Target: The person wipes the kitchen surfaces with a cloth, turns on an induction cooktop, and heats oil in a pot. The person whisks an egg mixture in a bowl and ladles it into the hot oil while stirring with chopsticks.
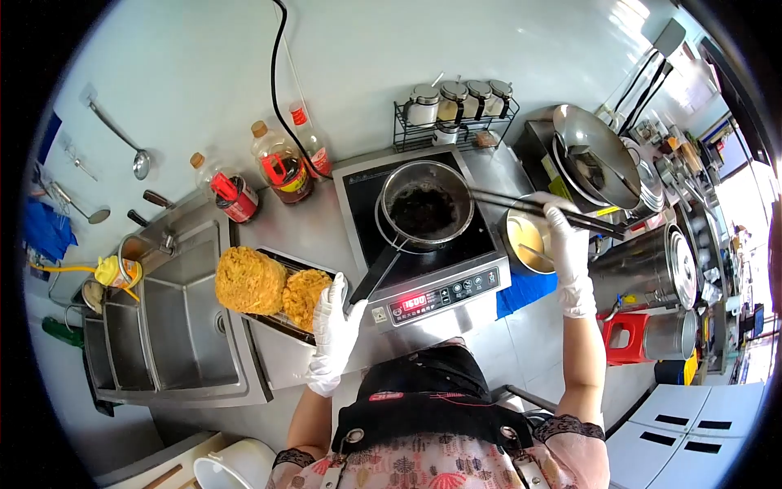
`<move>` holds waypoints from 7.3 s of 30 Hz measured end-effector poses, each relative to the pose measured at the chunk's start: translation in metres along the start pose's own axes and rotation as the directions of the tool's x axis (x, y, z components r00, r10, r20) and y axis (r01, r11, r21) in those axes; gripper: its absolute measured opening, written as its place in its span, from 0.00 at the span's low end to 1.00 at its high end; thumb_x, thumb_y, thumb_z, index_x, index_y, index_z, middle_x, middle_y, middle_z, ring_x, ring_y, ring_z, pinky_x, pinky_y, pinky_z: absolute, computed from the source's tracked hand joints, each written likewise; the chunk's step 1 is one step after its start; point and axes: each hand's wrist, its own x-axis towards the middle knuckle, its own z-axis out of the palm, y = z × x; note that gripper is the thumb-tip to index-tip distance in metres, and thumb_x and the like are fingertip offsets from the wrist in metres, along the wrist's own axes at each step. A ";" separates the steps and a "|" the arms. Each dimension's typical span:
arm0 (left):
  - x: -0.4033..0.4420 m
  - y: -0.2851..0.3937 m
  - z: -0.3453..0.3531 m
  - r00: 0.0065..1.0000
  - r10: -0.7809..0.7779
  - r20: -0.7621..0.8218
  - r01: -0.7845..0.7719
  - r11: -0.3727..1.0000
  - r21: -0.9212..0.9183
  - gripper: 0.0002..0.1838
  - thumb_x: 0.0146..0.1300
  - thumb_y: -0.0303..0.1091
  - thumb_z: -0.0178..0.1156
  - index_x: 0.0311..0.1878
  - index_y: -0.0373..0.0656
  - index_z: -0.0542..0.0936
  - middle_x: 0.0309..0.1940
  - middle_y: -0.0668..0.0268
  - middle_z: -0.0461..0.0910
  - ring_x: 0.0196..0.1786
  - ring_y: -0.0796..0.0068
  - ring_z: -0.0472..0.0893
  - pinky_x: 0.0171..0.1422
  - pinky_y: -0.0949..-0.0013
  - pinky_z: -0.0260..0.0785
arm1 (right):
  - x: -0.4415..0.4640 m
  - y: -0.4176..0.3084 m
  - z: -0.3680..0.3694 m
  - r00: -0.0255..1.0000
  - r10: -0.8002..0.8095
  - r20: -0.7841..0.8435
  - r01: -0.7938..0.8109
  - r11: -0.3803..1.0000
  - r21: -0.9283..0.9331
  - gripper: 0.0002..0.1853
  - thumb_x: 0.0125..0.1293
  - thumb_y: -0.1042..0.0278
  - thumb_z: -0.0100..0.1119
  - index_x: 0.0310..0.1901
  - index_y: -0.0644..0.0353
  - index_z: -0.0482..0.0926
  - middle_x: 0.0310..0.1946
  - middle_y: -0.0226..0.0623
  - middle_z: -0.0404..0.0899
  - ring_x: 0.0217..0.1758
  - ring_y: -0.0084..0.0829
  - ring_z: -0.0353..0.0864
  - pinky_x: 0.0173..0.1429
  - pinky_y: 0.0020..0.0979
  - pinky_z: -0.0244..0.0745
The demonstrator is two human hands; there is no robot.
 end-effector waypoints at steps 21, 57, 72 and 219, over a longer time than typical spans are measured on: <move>-0.009 0.050 0.030 0.948 0.029 -0.317 0.031 0.983 0.182 0.24 0.58 0.31 0.63 0.58 0.37 0.72 0.52 0.49 0.72 0.56 0.49 0.72 0.62 0.57 0.63 | -0.002 0.087 -0.065 0.942 0.331 0.045 -0.316 0.837 0.447 0.12 0.65 0.74 0.54 0.47 0.73 0.75 0.44 0.45 0.78 0.46 0.36 0.80 0.54 0.32 0.79; -0.015 0.029 0.047 0.979 -0.013 -0.205 0.084 0.936 0.342 0.21 0.59 0.32 0.58 0.56 0.40 0.74 0.42 0.54 0.75 0.43 0.53 0.75 0.50 0.57 0.68 | 0.088 0.031 0.053 0.828 -0.256 0.499 0.432 0.858 -0.277 0.04 0.60 0.72 0.60 0.33 0.62 0.82 0.30 0.32 0.85 0.33 0.24 0.82 0.39 0.25 0.76; -0.012 0.026 0.036 0.963 -0.135 -0.231 0.195 0.946 0.260 0.21 0.59 0.31 0.59 0.57 0.45 0.74 0.42 0.57 0.75 0.45 0.55 0.75 0.51 0.59 0.69 | 0.101 0.039 0.023 0.801 0.078 0.594 0.005 0.991 -0.136 0.08 0.61 0.72 0.61 0.40 0.63 0.83 0.35 0.36 0.84 0.33 0.22 0.82 0.38 0.21 0.78; -0.042 -0.008 0.018 0.856 -0.193 -0.480 0.224 0.974 0.009 0.17 0.57 0.25 0.62 0.51 0.36 0.77 0.50 0.53 0.74 0.53 0.54 0.75 0.58 0.61 0.67 | 0.158 0.005 0.111 0.786 0.204 0.584 0.068 0.909 -0.410 0.10 0.60 0.68 0.61 0.38 0.66 0.81 0.33 0.34 0.82 0.36 0.22 0.81 0.39 0.24 0.79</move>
